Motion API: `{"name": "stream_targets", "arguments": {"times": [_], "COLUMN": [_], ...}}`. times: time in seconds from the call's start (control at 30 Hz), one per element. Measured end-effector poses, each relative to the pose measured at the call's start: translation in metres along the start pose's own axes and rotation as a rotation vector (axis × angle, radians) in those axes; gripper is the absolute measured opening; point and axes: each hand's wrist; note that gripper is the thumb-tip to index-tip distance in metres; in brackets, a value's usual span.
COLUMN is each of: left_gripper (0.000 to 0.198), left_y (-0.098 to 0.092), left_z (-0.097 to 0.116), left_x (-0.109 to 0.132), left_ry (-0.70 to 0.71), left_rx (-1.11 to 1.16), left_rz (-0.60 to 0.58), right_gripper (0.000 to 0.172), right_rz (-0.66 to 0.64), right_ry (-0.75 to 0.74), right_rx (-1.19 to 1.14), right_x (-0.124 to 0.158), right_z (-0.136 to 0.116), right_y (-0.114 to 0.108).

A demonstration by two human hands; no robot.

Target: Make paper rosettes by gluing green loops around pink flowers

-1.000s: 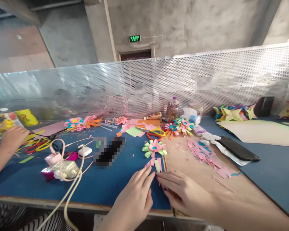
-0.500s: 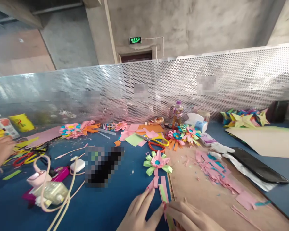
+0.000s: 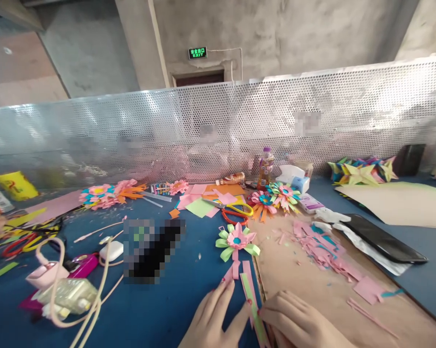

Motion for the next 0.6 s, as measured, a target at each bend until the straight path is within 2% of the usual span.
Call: {"name": "stream_targets", "arguments": {"times": [0.13, 0.3, 0.6], "left_gripper": [0.077, 0.073, 0.071], "left_y": [-0.012, -0.029, -0.032], "left_z": [0.002, 0.004, 0.01], "left_x": [-0.007, -0.013, -0.01], "left_ry": [-0.034, -0.063, -0.135], "left_rx": [0.076, 0.188, 0.287], "left_rz": [-0.036, -0.061, -0.06], "right_gripper": [0.028, 0.029, 0.024], "right_rz": [-0.048, -0.066, -0.087], "right_ry": [0.113, 0.148, 0.132], "right_rx": [-0.026, -0.042, -0.045], "right_x": [0.0, 0.004, 0.008], "right_z": [-0.009, -0.012, -0.013], "right_y": [-0.008, -0.008, -0.008]}}
Point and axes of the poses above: each hand's wrist, its own x-axis away from the middle knuckle, its own y-axis out of the palm, z = x × y, and after that the axes turned 15 degrees about y, right-handed
